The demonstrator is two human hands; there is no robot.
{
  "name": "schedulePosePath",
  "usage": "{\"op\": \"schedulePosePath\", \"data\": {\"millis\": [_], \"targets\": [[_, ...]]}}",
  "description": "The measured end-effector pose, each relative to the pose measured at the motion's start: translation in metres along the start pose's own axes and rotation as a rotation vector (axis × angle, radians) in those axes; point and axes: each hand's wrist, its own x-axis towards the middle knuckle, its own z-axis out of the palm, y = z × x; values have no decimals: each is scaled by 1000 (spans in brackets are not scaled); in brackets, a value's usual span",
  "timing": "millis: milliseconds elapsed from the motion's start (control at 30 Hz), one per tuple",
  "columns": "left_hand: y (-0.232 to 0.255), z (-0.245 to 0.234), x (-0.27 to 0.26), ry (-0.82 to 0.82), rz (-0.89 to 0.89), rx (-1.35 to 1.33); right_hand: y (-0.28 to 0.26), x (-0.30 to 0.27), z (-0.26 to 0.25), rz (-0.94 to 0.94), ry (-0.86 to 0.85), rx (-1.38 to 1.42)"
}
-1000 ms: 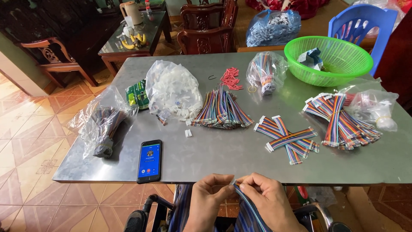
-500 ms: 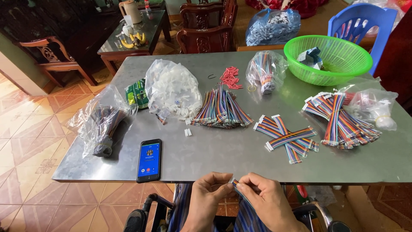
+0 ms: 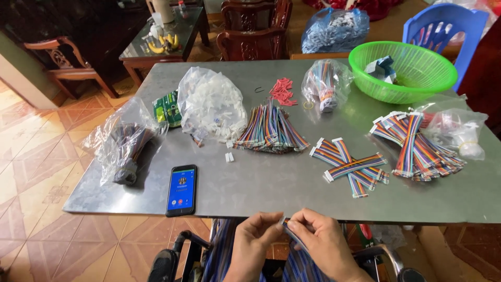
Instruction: Assembling electrical wire harnesses by manually inserting individual wires into plastic connector housings.
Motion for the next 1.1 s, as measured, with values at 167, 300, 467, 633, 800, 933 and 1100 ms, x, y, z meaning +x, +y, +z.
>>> {"op": "schedulePosePath", "data": {"millis": [167, 300, 467, 633, 800, 933, 1100], "targets": [[18, -4, -13, -60, -112, 24, -10, -8, 6, 75, -15, 146], [0, -20, -4, -110, 18, 16, 2, -9, 11, 94, -65, 188], [-5, -22, -1, -145, -79, -108, 14, -5, 15, 111, 1, -12], [5, -22, -6, -222, -215, -177, 23, 0, 10, 85, -30, 113], [-7, -24, -2, -274, -304, -234, 28, 0, 10, 121, -12, 256], [-6, -24, -2, -254, -308, -192, 28, -1, 11, 92, 53, 128], [-7, -22, -1, -228, -319, -218, 28, -3, 12, 67, 55, 79]]}}
